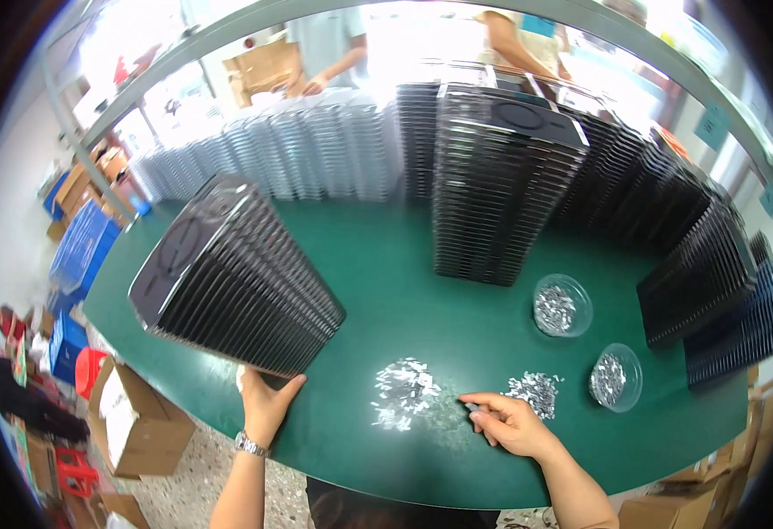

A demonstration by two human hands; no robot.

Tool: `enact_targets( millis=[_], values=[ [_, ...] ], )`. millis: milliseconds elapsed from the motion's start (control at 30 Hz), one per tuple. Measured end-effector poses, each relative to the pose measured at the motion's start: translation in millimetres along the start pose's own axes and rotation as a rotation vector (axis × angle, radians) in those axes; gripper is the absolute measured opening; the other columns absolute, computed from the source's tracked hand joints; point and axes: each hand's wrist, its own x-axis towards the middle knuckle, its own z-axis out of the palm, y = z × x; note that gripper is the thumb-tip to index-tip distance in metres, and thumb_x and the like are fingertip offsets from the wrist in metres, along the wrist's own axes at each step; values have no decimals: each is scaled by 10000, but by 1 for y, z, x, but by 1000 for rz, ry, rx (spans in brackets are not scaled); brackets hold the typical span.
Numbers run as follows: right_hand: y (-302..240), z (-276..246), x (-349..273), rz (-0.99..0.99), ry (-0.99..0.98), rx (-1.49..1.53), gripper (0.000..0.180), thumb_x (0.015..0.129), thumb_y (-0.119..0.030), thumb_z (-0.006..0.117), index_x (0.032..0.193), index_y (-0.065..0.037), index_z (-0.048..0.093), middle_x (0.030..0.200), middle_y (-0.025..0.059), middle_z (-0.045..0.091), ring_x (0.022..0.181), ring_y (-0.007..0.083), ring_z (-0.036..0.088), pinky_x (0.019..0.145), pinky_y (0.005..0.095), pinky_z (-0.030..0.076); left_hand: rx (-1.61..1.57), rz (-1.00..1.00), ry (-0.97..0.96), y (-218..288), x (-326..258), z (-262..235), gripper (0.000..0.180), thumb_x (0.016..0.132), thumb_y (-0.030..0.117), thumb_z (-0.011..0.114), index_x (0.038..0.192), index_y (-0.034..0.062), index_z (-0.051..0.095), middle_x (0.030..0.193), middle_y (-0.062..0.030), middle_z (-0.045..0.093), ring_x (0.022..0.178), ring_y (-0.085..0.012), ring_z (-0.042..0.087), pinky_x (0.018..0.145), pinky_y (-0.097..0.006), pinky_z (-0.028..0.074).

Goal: Attach metal components and lens protectors to various phone cases at a manufacturing workstation.

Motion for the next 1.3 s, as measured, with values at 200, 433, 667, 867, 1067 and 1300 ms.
enact_targets(
  millis=[200,433,667,867,1067,1300],
  values=[
    [1,0,-4,31,55,46,354,1061,-77,608,1409,-12,631,854,49,668,596,58,542,569,214,447,37,104,30,20,1,7,818,710,304,965,1326,-14,531,1216,-213,653,1133,-412,600,990,-506,455],
    [-21,25,-5,61,-34,-102,405,1003,-193,734,1383,-60,686,847,-30,687,765,44,586,693,238,482,176,95,28,40,-11,20,994,757,359,929,1492,-39,392,1268,-202,665,1167,-400,604,1092,-534,382],
    [-94,88,70,237,-134,334,473,1090,-187,569,1510,26,523,1216,172,712,1094,256,710,991,412,558,267,129,-39,57,-10,24,1106,822,379,868,1586,-144,263,1195,-177,685,1130,-332,632,1047,-509,393],
    [-82,115,119,135,-11,720,722,1111,-332,535,1701,-116,179,1727,188,211,1566,408,256,1226,611,310,311,193,-58,67,-4,27,1029,889,390,791,1584,-153,261,1059,-149,711,990,-305,658,935,-479,422],
    [-107,116,132,106,67,673,336,1101,-332,553,1391,-173,489,1396,87,506,1380,408,456,1035,680,488,195,260,-184,77,2,30,991,924,342,751,1584,-176,225,1005,-233,697,897,-374,667,806,-479,469],
    [-112,76,151,147,123,652,355,1085,-337,582,1374,-140,526,1403,144,502,1365,482,444,992,767,497,-1,289,-393,86,21,36,997,940,296,730,1587,-192,151,996,-292,707,969,-458,676,911,-509,536]
  ],
)
